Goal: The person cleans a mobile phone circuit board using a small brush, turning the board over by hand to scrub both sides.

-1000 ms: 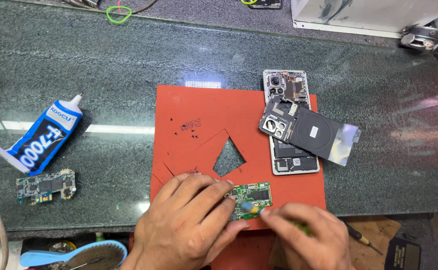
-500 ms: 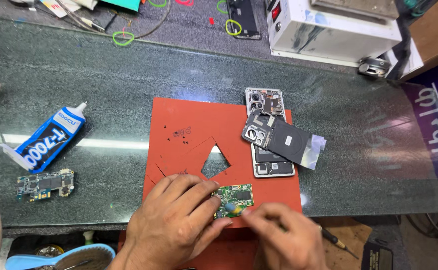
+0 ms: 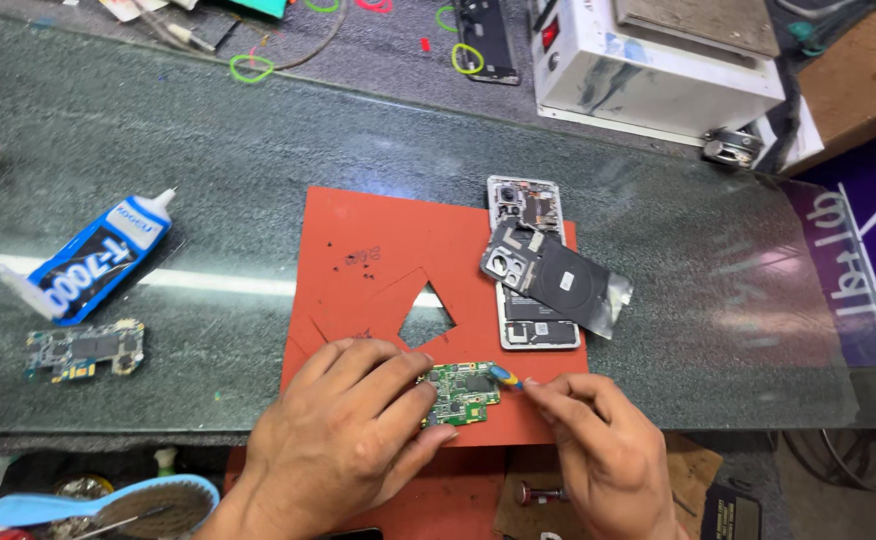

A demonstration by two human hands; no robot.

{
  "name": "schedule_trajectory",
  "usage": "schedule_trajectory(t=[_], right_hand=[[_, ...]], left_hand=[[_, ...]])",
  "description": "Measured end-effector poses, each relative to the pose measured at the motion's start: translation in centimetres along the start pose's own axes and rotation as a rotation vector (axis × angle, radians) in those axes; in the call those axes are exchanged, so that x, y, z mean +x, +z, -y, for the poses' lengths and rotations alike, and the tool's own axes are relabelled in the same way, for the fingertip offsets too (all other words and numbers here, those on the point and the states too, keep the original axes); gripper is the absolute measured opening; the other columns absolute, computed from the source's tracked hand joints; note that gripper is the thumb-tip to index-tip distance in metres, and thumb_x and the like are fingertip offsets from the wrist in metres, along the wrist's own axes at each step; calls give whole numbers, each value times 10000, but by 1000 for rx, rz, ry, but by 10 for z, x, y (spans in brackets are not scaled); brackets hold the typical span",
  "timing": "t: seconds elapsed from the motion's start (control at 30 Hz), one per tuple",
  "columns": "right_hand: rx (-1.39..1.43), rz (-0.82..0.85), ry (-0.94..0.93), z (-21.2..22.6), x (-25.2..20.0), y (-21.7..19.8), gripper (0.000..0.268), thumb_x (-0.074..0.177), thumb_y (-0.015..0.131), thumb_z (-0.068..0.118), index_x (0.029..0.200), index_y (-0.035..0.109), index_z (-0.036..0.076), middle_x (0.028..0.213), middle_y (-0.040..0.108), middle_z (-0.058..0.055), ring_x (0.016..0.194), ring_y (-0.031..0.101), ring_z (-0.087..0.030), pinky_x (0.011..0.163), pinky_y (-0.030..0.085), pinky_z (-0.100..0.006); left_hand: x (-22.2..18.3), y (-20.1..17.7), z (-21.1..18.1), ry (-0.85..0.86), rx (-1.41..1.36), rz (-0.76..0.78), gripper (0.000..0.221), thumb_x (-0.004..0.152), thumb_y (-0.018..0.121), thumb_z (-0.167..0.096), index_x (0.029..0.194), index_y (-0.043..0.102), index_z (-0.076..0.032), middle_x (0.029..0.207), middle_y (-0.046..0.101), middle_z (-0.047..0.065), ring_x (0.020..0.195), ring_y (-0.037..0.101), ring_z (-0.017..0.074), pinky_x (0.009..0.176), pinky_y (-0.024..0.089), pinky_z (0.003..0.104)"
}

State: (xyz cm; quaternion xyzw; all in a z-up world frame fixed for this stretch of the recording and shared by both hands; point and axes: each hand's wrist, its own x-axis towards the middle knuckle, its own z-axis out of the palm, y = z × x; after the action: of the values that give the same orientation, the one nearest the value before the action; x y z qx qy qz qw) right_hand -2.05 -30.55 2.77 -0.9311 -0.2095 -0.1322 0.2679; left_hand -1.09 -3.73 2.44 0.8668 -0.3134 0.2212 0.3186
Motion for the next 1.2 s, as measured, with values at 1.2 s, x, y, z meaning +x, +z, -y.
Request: schedule_trajectory(t=[1.2], right_hand=[[-76, -11, -196, 21, -5, 19, 317, 794, 786, 85, 1107, 771, 126, 919, 661, -55, 769, 689, -201, 670, 543, -309]], left_hand=[[-4, 0, 2, 9, 5, -11, 347, 834, 776, -334, 1015, 694, -50, 1062, 674, 84, 1037, 635, 281, 916, 491, 438]])
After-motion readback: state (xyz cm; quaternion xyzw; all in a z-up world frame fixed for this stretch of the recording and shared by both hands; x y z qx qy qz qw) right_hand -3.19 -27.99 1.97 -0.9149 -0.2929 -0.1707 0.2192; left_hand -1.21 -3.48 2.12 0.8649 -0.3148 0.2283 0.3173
